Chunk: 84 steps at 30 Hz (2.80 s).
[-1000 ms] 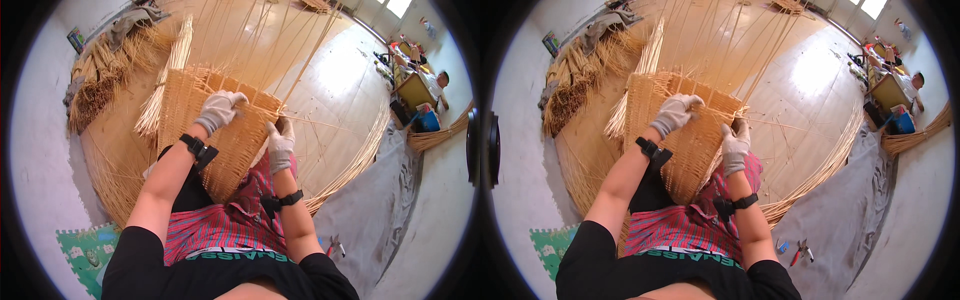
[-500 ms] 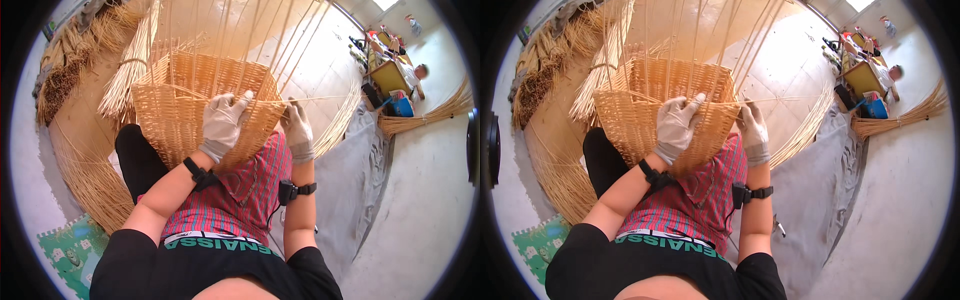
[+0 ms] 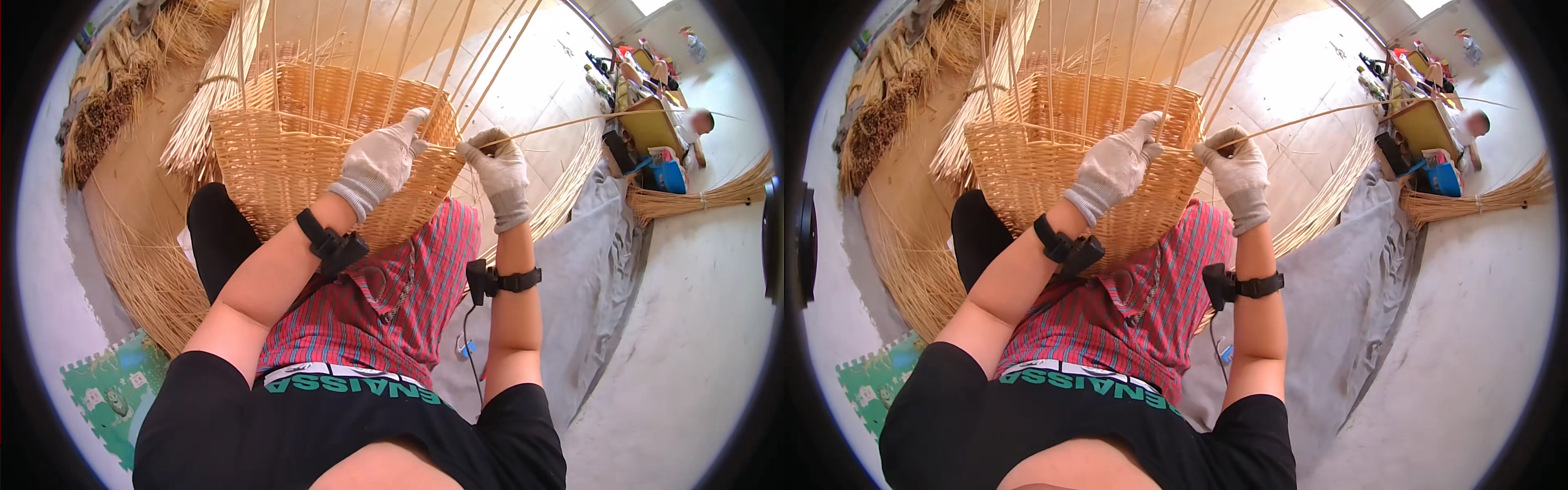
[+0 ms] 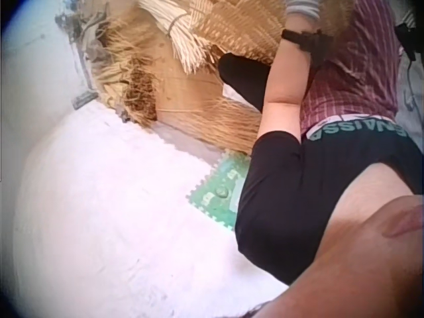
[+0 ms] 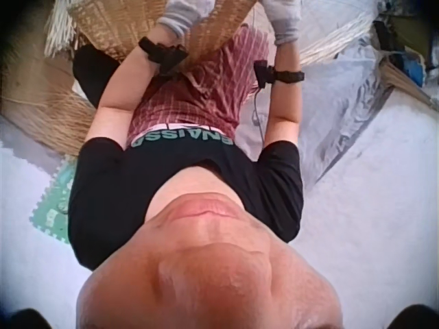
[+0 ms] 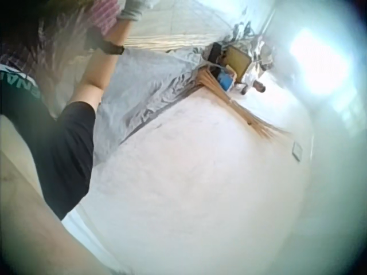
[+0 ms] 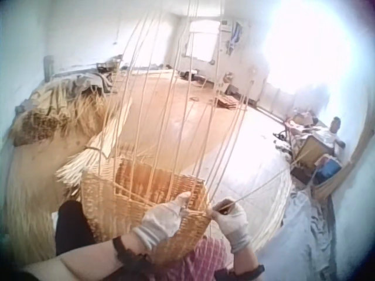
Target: Weaving a large wicker or straw basket, including measuring, spraying with water, and using a drill.
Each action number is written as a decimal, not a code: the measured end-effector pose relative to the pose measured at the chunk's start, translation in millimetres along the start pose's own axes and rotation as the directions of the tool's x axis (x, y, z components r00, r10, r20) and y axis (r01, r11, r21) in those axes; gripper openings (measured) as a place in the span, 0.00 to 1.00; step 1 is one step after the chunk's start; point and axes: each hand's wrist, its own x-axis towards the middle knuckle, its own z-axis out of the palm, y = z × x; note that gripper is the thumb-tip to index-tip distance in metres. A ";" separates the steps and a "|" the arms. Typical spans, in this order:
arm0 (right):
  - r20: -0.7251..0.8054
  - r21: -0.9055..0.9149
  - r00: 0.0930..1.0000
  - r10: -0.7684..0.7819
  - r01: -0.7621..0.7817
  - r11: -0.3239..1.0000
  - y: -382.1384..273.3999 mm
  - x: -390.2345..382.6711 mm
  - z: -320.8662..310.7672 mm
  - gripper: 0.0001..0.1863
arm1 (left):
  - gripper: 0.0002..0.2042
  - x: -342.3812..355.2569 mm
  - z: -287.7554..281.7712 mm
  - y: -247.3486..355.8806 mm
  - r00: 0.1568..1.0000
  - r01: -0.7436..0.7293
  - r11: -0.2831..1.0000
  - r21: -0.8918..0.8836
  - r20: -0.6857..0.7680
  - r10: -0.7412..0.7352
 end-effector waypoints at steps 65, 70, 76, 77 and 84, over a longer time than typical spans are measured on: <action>-0.379 0.470 0.917 0.121 0.079 0.879 15.6 -51.3 32.3 0.11 | 0.18 22.7 -65.4 -8.9 0.970 0.219 0.964 -0.152 0.144 -0.198; -0.320 0.497 0.947 -0.017 0.183 0.848 35.2 11.2 17.1 0.19 | 0.19 -7.5 -20.2 18.3 0.886 -0.342 0.839 0.423 -0.153 0.438; -0.359 0.833 0.923 0.136 0.252 0.493 58.5 6.5 12.4 0.13 | 0.19 5.9 33.7 51.8 0.998 -0.042 0.981 0.191 -0.035 0.050; -0.334 0.913 0.934 0.129 0.286 0.291 53.8 0.4 5.7 0.11 | 0.18 9.9 38.6 51.3 0.999 -0.037 0.983 0.181 -0.023 0.041; -0.418 0.279 0.847 -0.329 0.464 0.841 -8.4 -67.6 54.4 0.18 | 0.16 3.6 57.7 19.6 0.993 -0.111 0.981 0.161 -0.022 0.116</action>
